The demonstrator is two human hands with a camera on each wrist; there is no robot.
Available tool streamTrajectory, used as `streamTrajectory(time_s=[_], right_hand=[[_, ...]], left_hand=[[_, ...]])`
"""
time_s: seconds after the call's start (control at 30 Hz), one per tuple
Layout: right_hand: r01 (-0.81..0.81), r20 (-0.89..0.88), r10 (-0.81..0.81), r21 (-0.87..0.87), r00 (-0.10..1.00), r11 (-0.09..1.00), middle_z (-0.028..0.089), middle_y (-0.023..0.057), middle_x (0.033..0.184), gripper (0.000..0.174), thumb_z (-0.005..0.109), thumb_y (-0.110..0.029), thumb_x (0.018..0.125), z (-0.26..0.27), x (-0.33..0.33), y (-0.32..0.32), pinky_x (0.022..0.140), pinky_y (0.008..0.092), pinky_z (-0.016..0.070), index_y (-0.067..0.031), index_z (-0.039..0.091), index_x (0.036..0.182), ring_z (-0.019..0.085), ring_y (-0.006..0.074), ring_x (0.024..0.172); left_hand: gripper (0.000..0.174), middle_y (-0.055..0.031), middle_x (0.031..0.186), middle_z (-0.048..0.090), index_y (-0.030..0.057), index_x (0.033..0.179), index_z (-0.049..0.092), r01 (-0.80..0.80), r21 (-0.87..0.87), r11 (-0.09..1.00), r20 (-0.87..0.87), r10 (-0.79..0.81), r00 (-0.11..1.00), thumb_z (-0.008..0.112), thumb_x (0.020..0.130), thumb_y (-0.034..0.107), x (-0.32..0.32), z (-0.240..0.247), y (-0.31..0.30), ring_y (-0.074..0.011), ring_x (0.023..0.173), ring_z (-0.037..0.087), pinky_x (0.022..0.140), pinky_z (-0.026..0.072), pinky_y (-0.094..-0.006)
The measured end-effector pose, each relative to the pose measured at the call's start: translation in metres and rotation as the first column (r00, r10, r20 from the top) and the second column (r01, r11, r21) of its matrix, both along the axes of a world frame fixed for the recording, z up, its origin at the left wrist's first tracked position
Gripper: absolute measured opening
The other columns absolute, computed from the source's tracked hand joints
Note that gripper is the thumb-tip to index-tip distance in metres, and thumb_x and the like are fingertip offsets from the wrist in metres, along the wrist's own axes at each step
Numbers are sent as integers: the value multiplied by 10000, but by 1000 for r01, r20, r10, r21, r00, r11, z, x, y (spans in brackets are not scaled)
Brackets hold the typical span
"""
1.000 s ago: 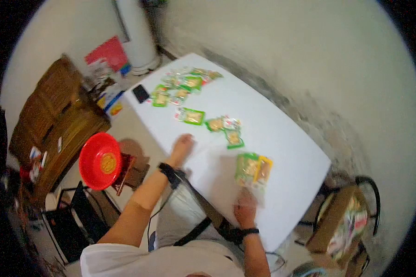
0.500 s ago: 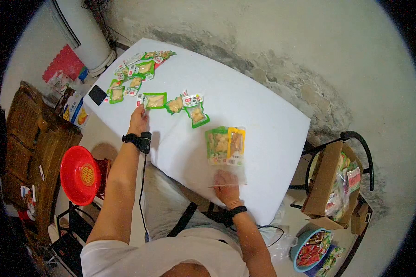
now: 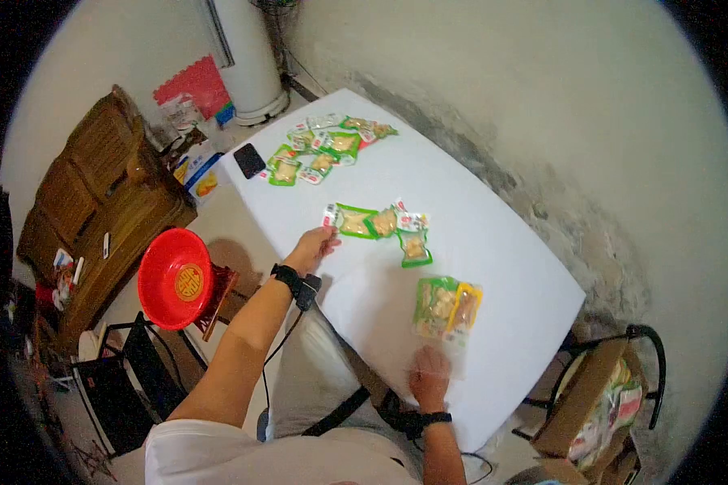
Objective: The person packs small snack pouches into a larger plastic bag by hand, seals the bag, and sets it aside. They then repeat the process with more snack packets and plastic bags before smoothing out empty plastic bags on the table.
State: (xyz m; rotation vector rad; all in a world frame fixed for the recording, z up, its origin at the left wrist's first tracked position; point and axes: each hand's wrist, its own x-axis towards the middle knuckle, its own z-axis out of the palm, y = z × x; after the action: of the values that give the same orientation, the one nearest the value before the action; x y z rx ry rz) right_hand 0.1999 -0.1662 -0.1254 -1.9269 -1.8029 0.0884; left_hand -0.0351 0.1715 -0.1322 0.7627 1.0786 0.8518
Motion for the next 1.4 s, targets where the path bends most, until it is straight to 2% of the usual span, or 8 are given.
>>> streamTrajectory(time_s=[0.17,0.5,0.7,0.8,0.97,1.03,1.17,1.4], right_hand=[[25,36,-25,-1,999,1000,541,170,1103,372,554,-114,667,-12,2,-3,894,485,354,-75,577,1036,467,380,1031],[31,-10,-31,-2,999,1000,551,177,1039,314,547,-89,681,-6,0,1,807,483,377,-47,574,991,503,379,963],[10,-18,-10,-22,1000,1000,559,173,998,361,544,-70,603,-6,4,1,760,473,403,-62,577,962,524,366,929],[32,62,-10,-363,998,931,566,150,894,320,568,-81,595,-10,8,1,657,461,430,-71,591,915,550,344,811],[-1,-46,-4,-99,999,995,547,130,775,240,603,-114,612,-4,9,1,568,440,428,-60,601,846,542,320,707],[68,-92,-94,-257,991,964,538,172,1099,306,585,-165,784,4,-1,-14,892,524,342,-78,552,1076,488,381,1034],[121,-266,-345,-608,900,784,536,167,1071,271,598,-138,742,34,1,14,879,528,352,-83,557,1004,487,375,1021],[43,-525,-360,-522,771,852,532,172,1094,334,608,-145,724,-25,5,-21,847,528,383,-84,556,1049,489,381,1022]], left_hand=[[211,-124,760,639,48,853,647,278,248,928,-706,-24,708,551,800,227,-18,0,37,-238,713,613,636,477,-333],[279,-216,1049,592,47,968,633,436,485,758,-824,230,518,562,770,230,1,47,105,-340,967,569,848,447,-401],[483,-198,1365,340,105,1185,514,885,294,360,-902,412,132,609,770,332,72,54,140,-387,1255,298,1002,279,-515],[550,-185,1400,282,64,1232,454,843,273,463,-928,358,104,602,779,339,101,49,167,-382,1285,250,997,238,-576],[806,-153,1438,236,48,1357,291,607,354,711,-921,378,95,647,717,384,123,59,224,-371,1333,164,1050,141,-578],[827,-147,1439,236,53,1362,285,595,328,734,-933,349,83,651,705,398,124,62,236,-372,1332,167,1050,128,-583],[870,-142,1440,242,65,1371,275,537,233,811,-971,219,91,660,679,426,129,53,250,-372,1333,166,1057,103,-577],[535,-179,1041,554,-28,1168,468,782,365,506,-895,423,144,596,768,302,133,18,231,-323,972,532,828,411,-437]])
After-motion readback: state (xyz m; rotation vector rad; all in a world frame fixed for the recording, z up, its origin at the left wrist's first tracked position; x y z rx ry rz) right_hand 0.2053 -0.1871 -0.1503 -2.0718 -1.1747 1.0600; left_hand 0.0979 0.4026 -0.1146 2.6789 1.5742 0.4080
